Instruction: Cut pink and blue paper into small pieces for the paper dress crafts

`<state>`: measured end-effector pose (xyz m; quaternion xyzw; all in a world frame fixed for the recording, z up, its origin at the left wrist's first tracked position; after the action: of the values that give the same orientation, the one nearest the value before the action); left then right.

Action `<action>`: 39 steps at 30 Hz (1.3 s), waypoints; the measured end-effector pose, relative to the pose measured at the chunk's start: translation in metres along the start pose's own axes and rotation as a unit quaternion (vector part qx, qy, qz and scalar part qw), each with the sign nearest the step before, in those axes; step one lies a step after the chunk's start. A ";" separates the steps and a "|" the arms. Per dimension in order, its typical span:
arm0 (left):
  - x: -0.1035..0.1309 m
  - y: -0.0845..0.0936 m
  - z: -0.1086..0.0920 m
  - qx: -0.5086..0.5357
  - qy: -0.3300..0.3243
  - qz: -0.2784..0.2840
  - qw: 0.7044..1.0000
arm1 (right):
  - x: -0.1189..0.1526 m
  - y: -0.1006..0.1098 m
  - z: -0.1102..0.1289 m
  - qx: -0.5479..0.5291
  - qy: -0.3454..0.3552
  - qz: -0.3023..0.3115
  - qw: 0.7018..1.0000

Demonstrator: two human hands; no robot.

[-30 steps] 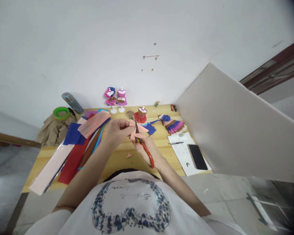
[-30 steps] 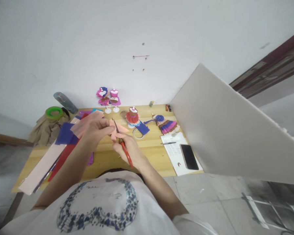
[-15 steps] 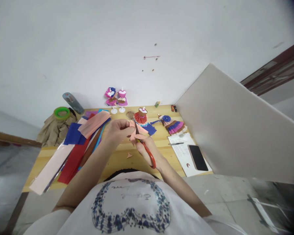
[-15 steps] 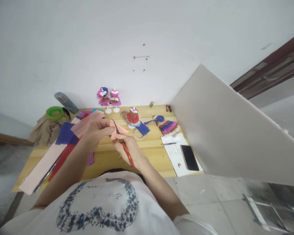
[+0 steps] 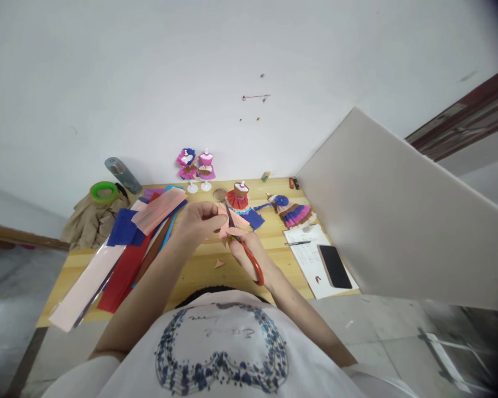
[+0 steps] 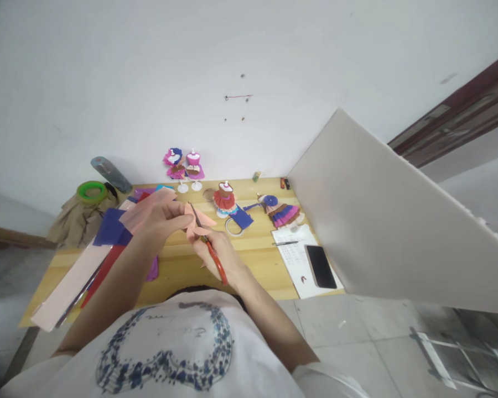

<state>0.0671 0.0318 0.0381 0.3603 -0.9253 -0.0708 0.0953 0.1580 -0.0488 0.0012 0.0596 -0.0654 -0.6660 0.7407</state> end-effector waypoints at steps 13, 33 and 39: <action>0.005 0.004 0.007 0.070 0.005 -0.029 0.997 | 0.000 0.000 -0.005 0.007 0.011 -0.005 1.000; 0.003 0.000 0.001 0.086 -0.012 -0.021 0.996 | 0.000 -0.001 -0.003 0.057 0.056 0.026 0.996; 0.002 -0.001 0.000 0.104 -0.009 -0.028 0.994 | -0.001 -0.001 0.002 0.040 0.053 0.018 0.998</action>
<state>0.0662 0.0291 0.0377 0.3931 -0.9181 0.0201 0.0469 0.1568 -0.0476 0.0030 0.1232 -0.0533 -0.6457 0.7517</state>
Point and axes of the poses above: each hand's wrist, its own x-axis away from the middle knuckle, its own y-axis out of the back of the hand, z = x × y, the point moved 6 cm from there along -x, towards the middle knuckle, and after that the axes turned 9 degrees about z, right-handed, at the moved point
